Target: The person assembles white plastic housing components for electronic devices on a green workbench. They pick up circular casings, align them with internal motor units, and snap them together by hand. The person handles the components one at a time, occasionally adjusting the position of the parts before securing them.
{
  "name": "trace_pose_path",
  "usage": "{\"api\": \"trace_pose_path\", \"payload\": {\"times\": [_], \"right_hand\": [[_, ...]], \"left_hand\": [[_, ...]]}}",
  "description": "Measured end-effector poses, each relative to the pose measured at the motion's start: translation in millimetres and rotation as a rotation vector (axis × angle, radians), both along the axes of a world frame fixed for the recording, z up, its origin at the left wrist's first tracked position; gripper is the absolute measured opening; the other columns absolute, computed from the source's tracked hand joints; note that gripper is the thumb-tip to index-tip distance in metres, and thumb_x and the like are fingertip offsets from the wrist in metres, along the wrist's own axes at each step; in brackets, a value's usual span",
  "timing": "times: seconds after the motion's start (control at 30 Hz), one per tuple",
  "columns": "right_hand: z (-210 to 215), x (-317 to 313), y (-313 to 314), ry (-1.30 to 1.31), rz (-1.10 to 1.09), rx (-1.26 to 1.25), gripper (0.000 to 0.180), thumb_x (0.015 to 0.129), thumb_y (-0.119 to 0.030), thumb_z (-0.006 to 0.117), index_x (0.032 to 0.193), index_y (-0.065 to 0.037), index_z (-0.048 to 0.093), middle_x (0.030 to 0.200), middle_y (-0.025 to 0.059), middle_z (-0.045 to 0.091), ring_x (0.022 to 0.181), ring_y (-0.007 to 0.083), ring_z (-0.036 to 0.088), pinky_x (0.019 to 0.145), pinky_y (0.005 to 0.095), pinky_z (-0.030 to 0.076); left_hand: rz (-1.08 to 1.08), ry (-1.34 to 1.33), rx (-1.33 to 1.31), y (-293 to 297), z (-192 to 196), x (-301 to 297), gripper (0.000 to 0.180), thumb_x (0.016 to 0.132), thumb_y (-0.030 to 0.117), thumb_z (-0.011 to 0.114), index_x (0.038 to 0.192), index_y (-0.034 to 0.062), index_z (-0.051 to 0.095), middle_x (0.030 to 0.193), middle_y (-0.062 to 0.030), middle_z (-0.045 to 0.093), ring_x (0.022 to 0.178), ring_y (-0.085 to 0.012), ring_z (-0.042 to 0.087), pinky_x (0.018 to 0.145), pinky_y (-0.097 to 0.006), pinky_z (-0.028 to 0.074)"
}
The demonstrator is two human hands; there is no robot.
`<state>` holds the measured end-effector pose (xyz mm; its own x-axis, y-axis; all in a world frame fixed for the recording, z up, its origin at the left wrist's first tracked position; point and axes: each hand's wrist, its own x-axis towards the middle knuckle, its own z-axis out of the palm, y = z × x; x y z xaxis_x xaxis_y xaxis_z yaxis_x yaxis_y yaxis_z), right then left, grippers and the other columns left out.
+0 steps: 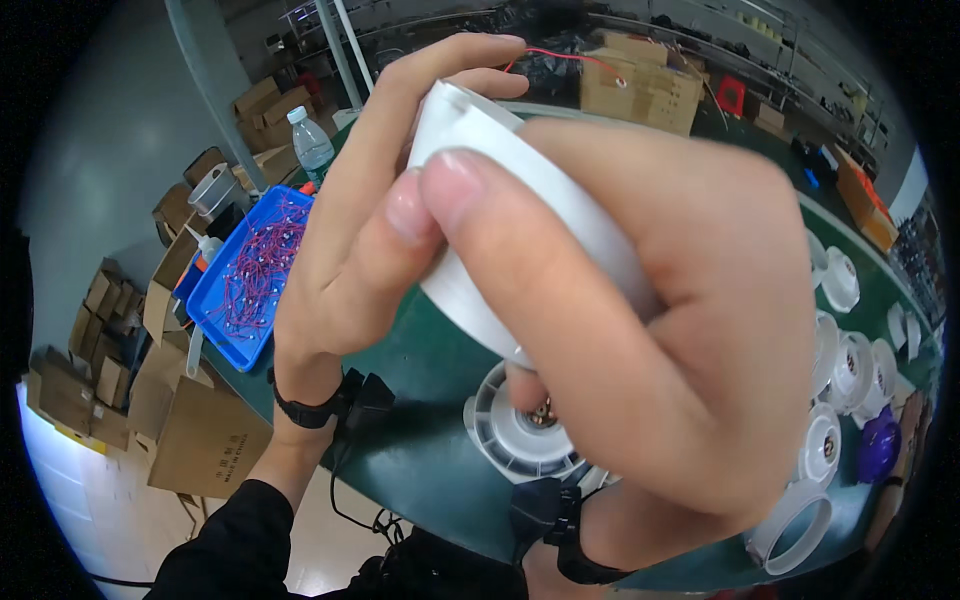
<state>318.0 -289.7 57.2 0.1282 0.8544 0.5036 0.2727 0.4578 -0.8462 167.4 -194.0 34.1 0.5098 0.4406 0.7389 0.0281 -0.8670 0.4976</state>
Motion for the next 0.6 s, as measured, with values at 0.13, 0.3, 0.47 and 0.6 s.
{"api": "trace_pose_path", "payload": {"times": [0.13, 0.3, 0.47, 0.6], "right_hand": [[-5.3, 26.2, -7.1, -0.082, 0.092, -0.075, 0.033, 0.100, -0.022, 0.057, 0.104, 0.009, 0.068, 0.064, 0.0077, 0.063, 0.042, 0.0086, 0.053, 0.038, 0.0216, 0.038], [-7.4, 24.3, -16.2, -0.063, 0.053, -0.096, 0.036, 0.098, -0.026, 0.062, 0.103, 0.008, 0.069, 0.063, 0.0065, 0.063, 0.042, 0.0078, 0.053, 0.038, 0.0208, 0.037], [-4.1, 33.5, -16.1, -0.068, 0.092, -0.086, 0.037, 0.097, -0.029, 0.064, 0.104, 0.007, 0.069, 0.064, 0.0062, 0.063, 0.044, 0.0073, 0.054, 0.040, 0.0203, 0.038], [2.0, 27.0, -24.0, -0.087, -0.016, -0.119, 0.039, 0.097, -0.030, 0.063, 0.109, 0.007, 0.068, 0.067, 0.0081, 0.065, 0.043, 0.0083, 0.054, 0.040, 0.0212, 0.041]], "left_hand": [[-0.022, 0.092, -0.061, -4.2, -18.7, 7.1, 0.092, 0.091, 0.068, 0.042, 0.152, 0.0004, 0.030, 0.142, -0.0247, 0.045, 0.130, -0.0328, 0.049, 0.108, -0.040, 0.037], [0.351, 0.424, 0.100, 41.6, -90.8, -41.9, 0.062, 0.096, 0.034, 0.060, 0.145, 0.0019, 0.040, 0.145, -0.0252, 0.042, 0.134, -0.0405, 0.045, 0.112, -0.044, 0.038], [0.785, 0.834, -0.144, 49.9, -141.7, -162.7, 0.044, 0.080, 0.007, 0.066, 0.121, -0.0025, 0.054, 0.113, -0.0243, 0.064, 0.110, -0.0403, 0.060, 0.098, -0.045, 0.047], [0.797, 0.721, -0.312, 48.1, -144.8, -209.2, 0.031, 0.078, -0.004, 0.055, 0.109, -0.0020, 0.054, 0.104, -0.0243, 0.070, 0.104, -0.0407, 0.067, 0.089, -0.045, 0.051]]}}
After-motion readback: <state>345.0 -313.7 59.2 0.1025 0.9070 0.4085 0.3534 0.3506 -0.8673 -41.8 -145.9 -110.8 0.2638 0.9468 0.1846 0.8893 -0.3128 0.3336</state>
